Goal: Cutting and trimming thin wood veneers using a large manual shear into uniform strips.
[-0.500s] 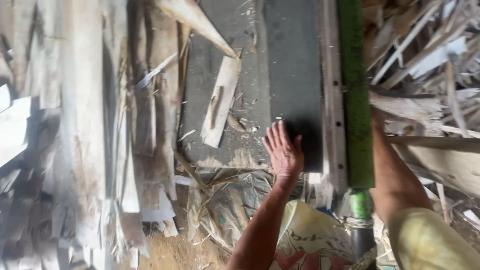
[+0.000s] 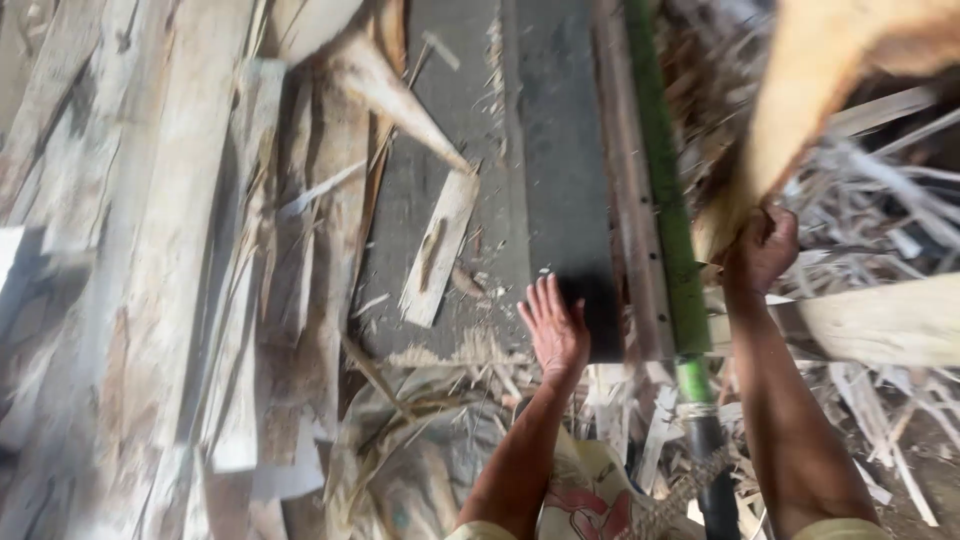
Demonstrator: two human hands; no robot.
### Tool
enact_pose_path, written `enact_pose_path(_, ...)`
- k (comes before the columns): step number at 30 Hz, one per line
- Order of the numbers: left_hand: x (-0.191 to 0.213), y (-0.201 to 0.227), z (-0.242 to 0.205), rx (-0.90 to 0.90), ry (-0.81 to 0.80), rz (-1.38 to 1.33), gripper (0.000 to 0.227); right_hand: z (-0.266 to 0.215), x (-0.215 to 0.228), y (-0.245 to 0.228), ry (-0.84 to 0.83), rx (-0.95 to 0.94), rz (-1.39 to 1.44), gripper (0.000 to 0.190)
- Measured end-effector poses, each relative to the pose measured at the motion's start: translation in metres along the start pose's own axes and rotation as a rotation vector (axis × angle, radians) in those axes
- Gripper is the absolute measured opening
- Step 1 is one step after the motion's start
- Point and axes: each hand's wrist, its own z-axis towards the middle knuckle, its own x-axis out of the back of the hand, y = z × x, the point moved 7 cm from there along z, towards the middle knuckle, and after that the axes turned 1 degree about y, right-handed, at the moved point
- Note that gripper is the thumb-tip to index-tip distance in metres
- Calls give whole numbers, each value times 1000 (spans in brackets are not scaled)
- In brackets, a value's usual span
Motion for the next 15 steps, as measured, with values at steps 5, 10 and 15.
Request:
enact_pose_path(5, 18, -12, 2, -1, 183, -223, 65, 1, -15, -147, 5, 455, -302, 10)
enact_pose_path(10, 113, 48, 48, -18, 157, -554, 63, -2, -43, -210, -132, 340, 4, 8)
enact_pose_path(15, 188, 113, 84, -115, -60, -865, 70, -45, -99, -251, -308, 169, 244, 7)
